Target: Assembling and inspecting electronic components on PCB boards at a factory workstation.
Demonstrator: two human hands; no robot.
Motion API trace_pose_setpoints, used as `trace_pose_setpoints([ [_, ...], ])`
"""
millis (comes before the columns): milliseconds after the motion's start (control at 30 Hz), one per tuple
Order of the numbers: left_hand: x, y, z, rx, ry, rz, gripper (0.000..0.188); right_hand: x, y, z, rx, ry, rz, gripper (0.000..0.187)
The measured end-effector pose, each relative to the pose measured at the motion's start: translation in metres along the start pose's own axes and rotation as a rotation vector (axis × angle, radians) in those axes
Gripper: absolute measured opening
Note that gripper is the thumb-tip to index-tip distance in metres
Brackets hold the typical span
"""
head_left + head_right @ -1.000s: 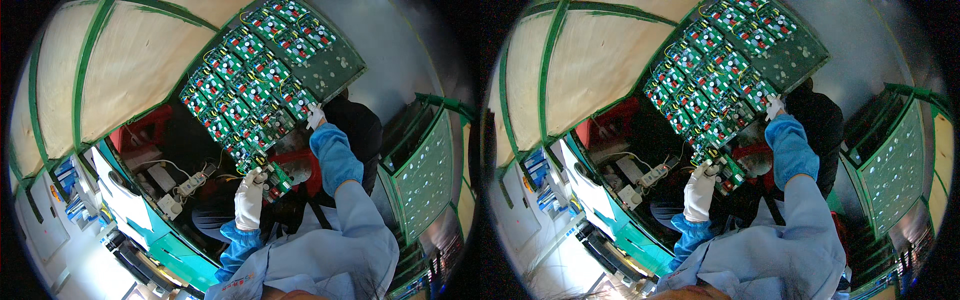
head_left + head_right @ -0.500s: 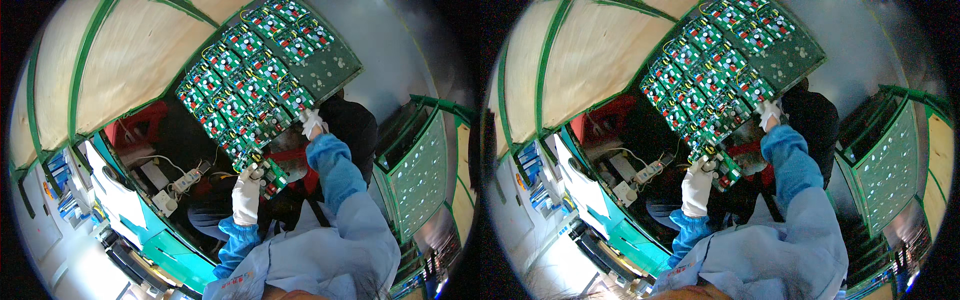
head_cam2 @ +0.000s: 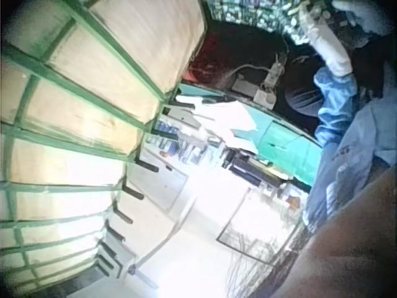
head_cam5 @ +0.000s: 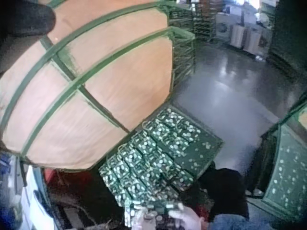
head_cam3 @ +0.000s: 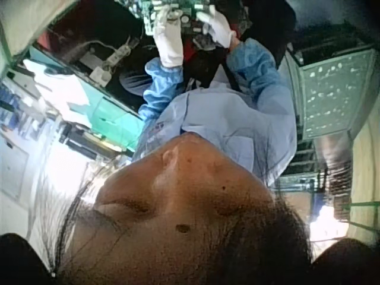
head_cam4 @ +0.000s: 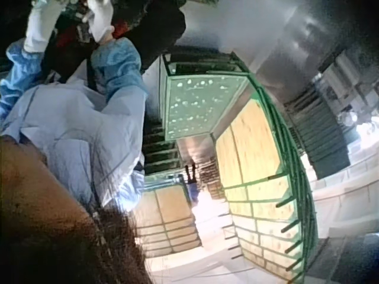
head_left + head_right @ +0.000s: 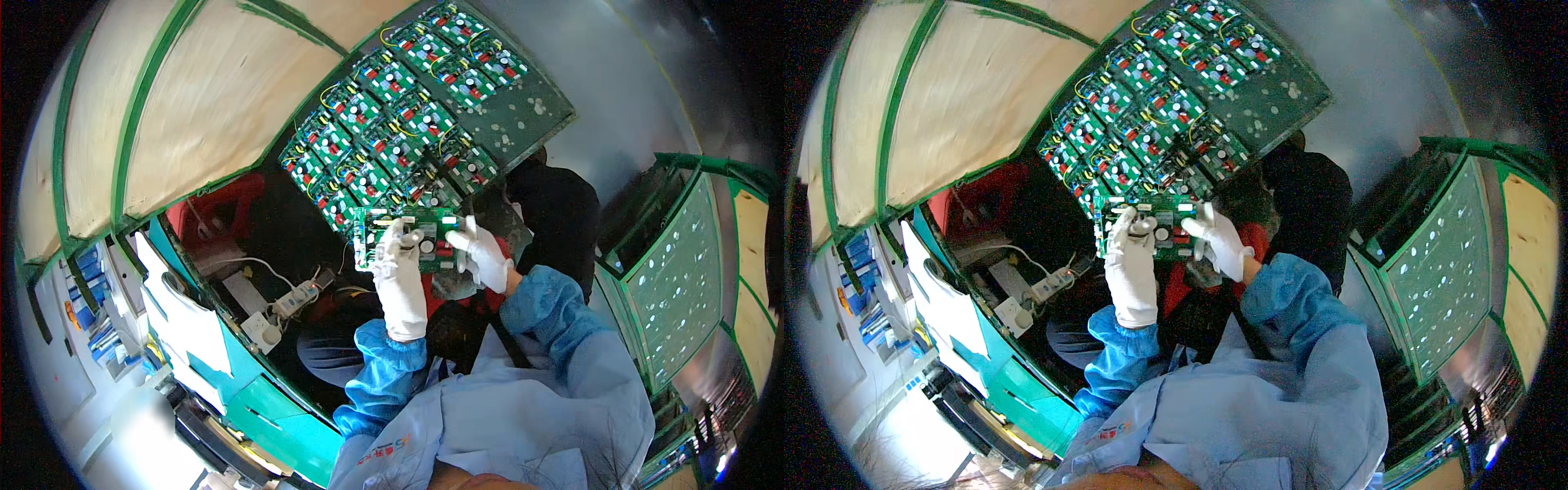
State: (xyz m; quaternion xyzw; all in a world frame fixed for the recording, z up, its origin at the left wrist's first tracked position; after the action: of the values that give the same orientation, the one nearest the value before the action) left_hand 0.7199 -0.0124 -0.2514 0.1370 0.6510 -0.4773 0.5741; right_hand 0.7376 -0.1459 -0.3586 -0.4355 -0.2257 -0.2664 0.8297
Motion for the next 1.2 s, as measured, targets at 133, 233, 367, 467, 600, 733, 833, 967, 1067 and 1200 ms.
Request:
trace_pose_setpoints([
  [133,-0.001,0.0,0.039,0.138,0.125,0.079,0.041,0.038,0.002,-0.024,-0.186,0.024,0.09,0.03],
  [233,0.018,0.003,0.049,0.199,0.095,0.012,0.047,0.037,0.041,-0.066,-0.456,0.135,-0.11,0.018],
  [367,0.03,-0.001,0.056,0.285,0.165,-0.018,0.04,0.01,0.135,-0.208,-0.919,-0.227,-0.109,0.032],
  [467,0.052,0.001,0.04,0.257,0.208,-0.179,0.034,-0.012,0.198,-0.33,-1.162,-0.599,-0.02,0.044],
  [600,0.066,0.001,0.011,0.177,0.224,-0.262,0.037,0.02,0.228,-0.331,-0.917,-1.572,0.205,0.024],
  [733,0.076,0.005,0.009,0.136,0.252,-0.346,0.04,0.047,0.242,-0.334,-0.744,-1.615,0.312,0.021],
  [833,0.08,0.013,0.013,0.126,0.2,-0.368,0.042,0.036,0.253,-0.346,-0.868,-0.877,0.155,0.017],
  [967,0.076,0.02,0.02,0.17,0.137,-0.401,0.042,0.013,0.264,-0.343,-0.905,0.102,-0.054,0.015],
  [1067,0.079,0.023,0.011,0.179,0.098,-0.402,0.043,0.008,0.265,-0.32,-0.922,0.791,-0.226,0.019],
  [1200,0.078,0.023,0.0,0.182,0.072,-0.429,0.046,-0.002,0.244,-0.324,-1.11,0.602,-0.37,0.025],
])
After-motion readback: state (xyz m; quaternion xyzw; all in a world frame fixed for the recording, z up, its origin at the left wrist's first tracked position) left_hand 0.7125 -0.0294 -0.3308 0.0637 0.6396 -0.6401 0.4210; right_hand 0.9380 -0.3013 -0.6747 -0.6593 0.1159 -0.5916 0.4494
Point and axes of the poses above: each hand's wrist, its own y-axis towards the middle knuckle, its own z-axis out of the palm, x = y × z, the point moved 4 cm from there along y, towards the middle knuckle, and after that the axes turned 1 degree about x, right-handed, at the moved point
